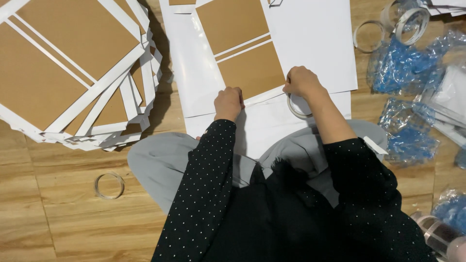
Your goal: Applying double-sided tape to cardboard cutouts
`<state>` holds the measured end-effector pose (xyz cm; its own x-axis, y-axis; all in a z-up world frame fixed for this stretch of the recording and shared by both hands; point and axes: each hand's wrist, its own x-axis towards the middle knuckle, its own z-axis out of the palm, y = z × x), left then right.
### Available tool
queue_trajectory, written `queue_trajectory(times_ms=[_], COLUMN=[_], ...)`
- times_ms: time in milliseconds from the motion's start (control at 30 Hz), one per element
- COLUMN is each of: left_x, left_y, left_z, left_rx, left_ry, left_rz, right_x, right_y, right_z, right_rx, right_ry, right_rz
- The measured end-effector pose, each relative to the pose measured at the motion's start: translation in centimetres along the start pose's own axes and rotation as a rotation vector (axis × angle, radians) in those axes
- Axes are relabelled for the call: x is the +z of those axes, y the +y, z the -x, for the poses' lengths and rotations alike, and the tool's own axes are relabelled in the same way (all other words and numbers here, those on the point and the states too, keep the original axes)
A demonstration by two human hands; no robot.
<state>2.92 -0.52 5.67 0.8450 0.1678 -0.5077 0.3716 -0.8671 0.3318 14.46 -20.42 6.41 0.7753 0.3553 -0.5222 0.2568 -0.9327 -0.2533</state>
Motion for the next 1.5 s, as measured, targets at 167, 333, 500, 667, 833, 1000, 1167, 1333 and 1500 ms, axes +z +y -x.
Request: queue_trajectory(times_ms=[167,333,500,667,833,1000,1167,1333,1500], left_x=[-0.1,0.1,0.0,0.5,2.3,1.4,-0.9,2.2,2.6], left_y=[-0.1,-0.2,-0.1,-0.2,1.0,7.8,9.4,5.6,6.2], left_z=[-0.1,0.0,0.2,-0.1,0.0,4.7,10.6,9.8,9.5], left_rx=[0.0,0.021,0.042,0.043,0.039,0.112,0.176,0.042,-0.004], left_ry=[0.015,0.04,0.068,0.08,0.273,0.665,0.106,0.098,0.167], left_rz=[0.023,0.019,0.001,-0.008,-0.195,-0.418,-0.478,-0.444,-0.386], right_x=[-0.1,-0.1,-0.9,-0.3,-0.2,0.5,1.2,0.5,1.5], right_y=[-0.5,-0.5,-1.4,-1.2,-1.6,-1.3,-0.6,-1.2,-0.7], right_z=[0.1,0.1,0.8,0.3,0.6,0.3,0.2,1.0,0.9], right_rx=[0.009,0.012,0.001,-0.01,-0.005,0.014,0.036,0.019,0.003], right_ry=[-0.006,-0.029,-0.028,-0.021,0.006,0.055,0.067,0.047,0.06], right_rz=[0.04,0.053,0.032,0.092,0.149,0.177,0.121,0.088,0.083])
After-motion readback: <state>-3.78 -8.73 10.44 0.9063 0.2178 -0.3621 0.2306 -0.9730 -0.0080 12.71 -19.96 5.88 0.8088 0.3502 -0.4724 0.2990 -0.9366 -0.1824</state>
